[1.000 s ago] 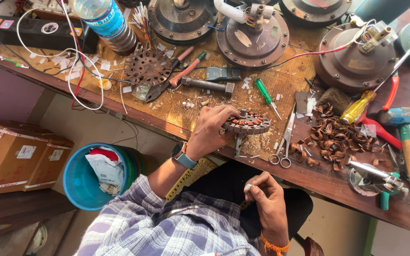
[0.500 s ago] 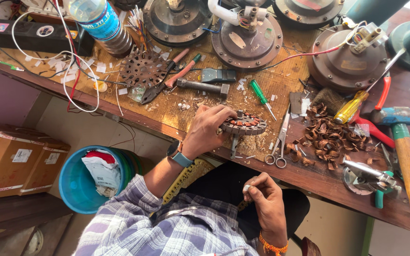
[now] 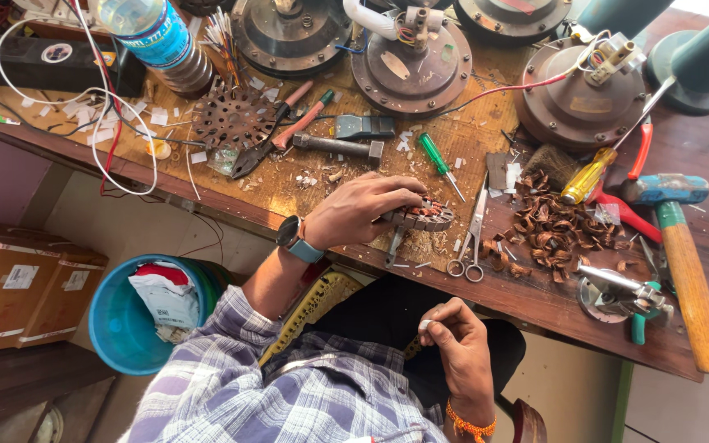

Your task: The person works on a circular electrical component, likely a motor stator, using a screwdriver to adjust or secure copper windings. They rotate the component and use their fingers to manipulate the windings while seated at a cluttered workbench.

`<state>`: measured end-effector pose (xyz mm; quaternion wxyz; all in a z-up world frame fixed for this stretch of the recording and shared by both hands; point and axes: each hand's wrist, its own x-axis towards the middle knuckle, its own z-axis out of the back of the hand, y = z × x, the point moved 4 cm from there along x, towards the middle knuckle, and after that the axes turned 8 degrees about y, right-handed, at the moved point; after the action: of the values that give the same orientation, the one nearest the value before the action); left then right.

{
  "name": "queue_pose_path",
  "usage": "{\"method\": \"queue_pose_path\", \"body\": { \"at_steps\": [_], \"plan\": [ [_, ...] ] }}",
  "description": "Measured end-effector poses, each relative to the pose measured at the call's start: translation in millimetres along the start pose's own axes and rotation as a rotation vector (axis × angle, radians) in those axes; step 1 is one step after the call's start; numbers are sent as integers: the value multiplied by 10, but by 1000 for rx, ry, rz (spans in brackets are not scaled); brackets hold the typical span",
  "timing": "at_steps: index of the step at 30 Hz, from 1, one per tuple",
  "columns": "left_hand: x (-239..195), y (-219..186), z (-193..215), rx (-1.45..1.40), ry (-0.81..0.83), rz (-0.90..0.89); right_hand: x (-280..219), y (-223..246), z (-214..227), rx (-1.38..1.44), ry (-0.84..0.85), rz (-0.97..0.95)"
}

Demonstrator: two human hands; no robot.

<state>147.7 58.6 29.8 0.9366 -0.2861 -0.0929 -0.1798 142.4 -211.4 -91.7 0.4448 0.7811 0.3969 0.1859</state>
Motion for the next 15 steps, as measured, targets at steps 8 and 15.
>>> {"method": "queue_pose_path", "body": {
  "at_steps": [8,15],
  "plan": [
    [11,-29,69,-23,-122,-74,60,-2,-44,-11,12,10],
    [-31,83,-86,-24,-158,41,65,-99,-22,-117,-78,-38]
  ]
}}
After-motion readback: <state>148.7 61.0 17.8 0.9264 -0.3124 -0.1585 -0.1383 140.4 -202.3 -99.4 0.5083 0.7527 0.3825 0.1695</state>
